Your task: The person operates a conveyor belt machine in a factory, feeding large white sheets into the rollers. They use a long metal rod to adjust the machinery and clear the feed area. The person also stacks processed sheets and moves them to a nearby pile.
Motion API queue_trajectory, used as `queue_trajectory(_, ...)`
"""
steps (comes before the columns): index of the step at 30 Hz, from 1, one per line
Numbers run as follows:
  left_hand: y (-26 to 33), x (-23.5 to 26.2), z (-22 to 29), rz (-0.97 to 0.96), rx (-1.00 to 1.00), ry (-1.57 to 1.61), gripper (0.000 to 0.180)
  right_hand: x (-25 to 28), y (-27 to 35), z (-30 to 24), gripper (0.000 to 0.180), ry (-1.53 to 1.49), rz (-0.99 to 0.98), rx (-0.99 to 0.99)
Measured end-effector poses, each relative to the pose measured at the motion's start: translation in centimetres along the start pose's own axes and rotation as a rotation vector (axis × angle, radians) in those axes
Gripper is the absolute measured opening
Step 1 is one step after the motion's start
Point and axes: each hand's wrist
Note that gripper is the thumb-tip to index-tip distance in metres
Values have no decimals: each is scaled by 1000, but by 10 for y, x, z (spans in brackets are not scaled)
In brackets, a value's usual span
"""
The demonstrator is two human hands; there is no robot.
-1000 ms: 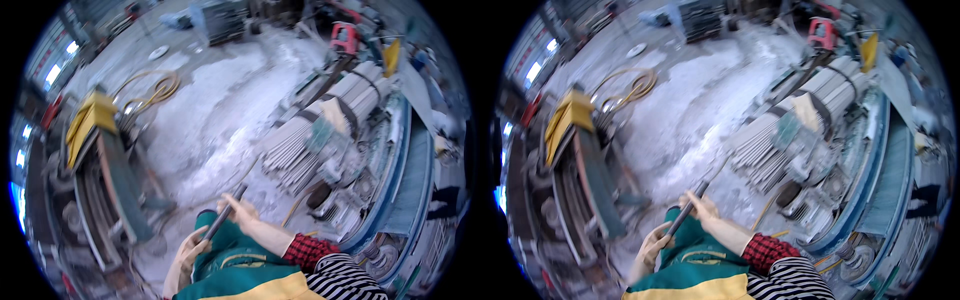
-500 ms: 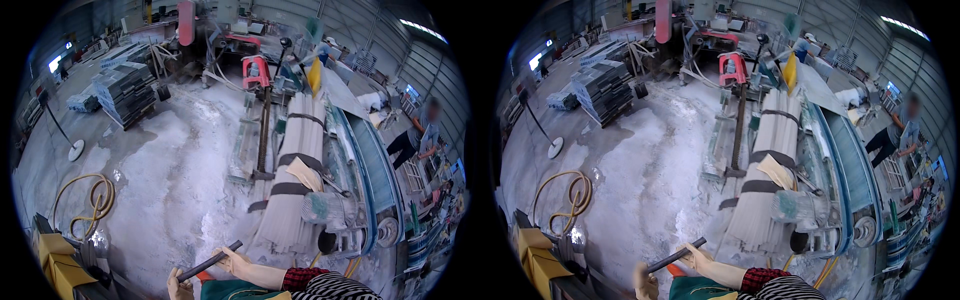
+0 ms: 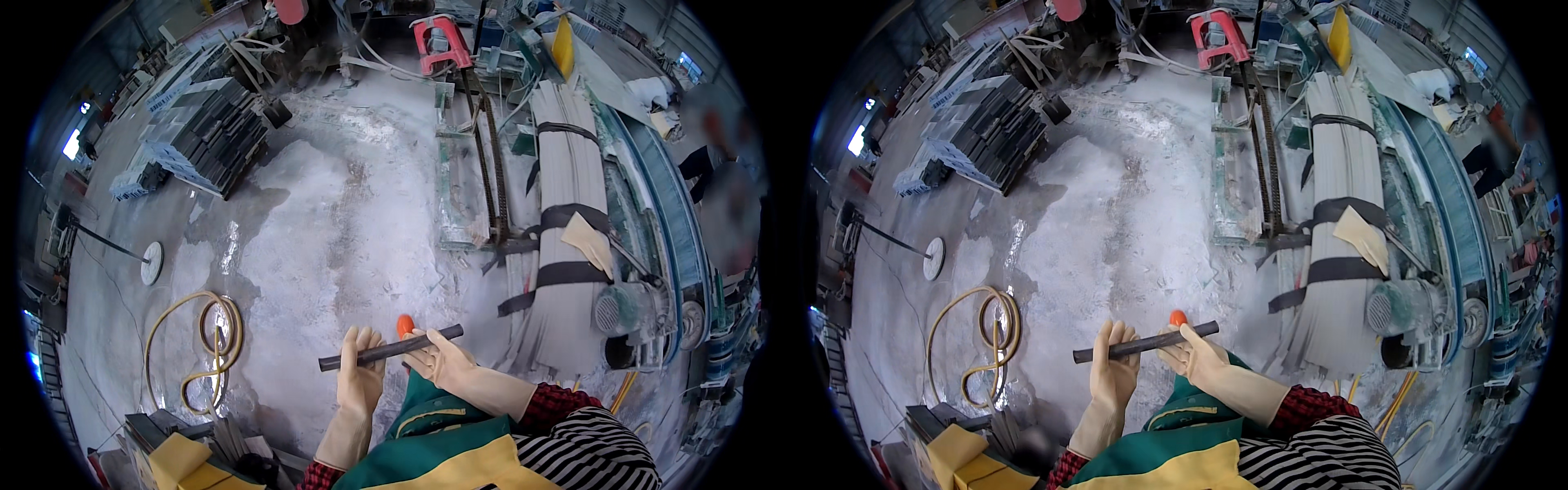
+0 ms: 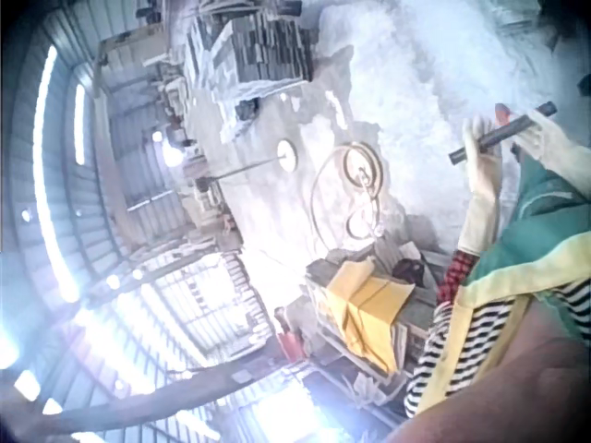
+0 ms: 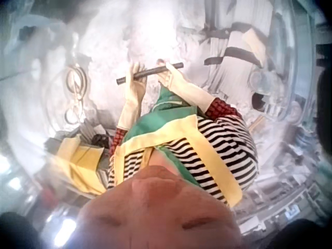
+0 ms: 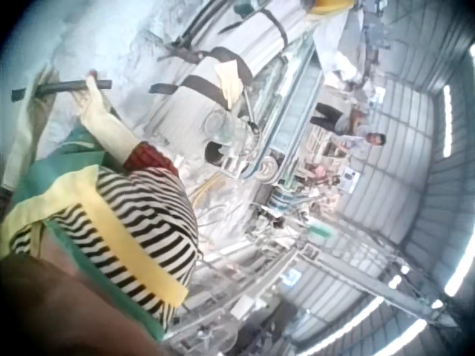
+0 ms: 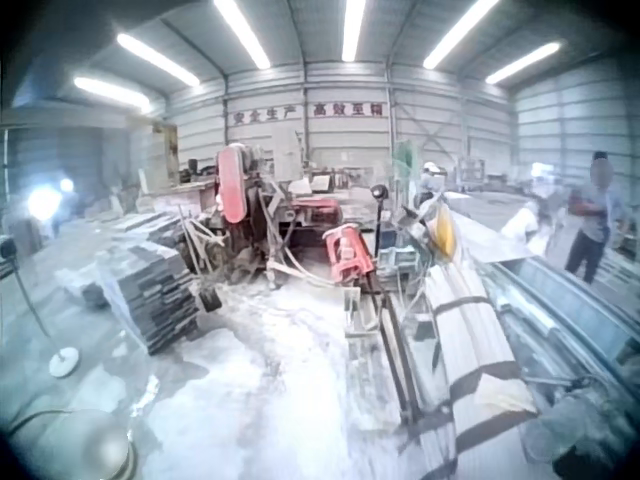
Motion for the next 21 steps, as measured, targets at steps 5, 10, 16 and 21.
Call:
queue_trajectory(5, -130, -52, 37, -8, -200, -33, 57, -101, -92, -91, 51, 196, -32, -95)
queue_trajectory(10, -260, -100, 110, -281, -447, -255, 53, -225, -167, -160, 59, 227, -105, -201)
queue_trajectory(16, -420, -232, 119, -981, -635, -881, 36, -325, -268, -284, 50, 101, -171, -63)
queue_trajectory(21, -586, -372, 108, -1417, -983, -1260, 52, -413, -351, -444, 50, -137, 6, 136)
Point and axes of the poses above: each hand's wrist, its own y-axis away from the middle knuckle, its own x-axis out of the back of the hand, z = x × y, and after that the axes turned 13 degrees about -x, right-handed
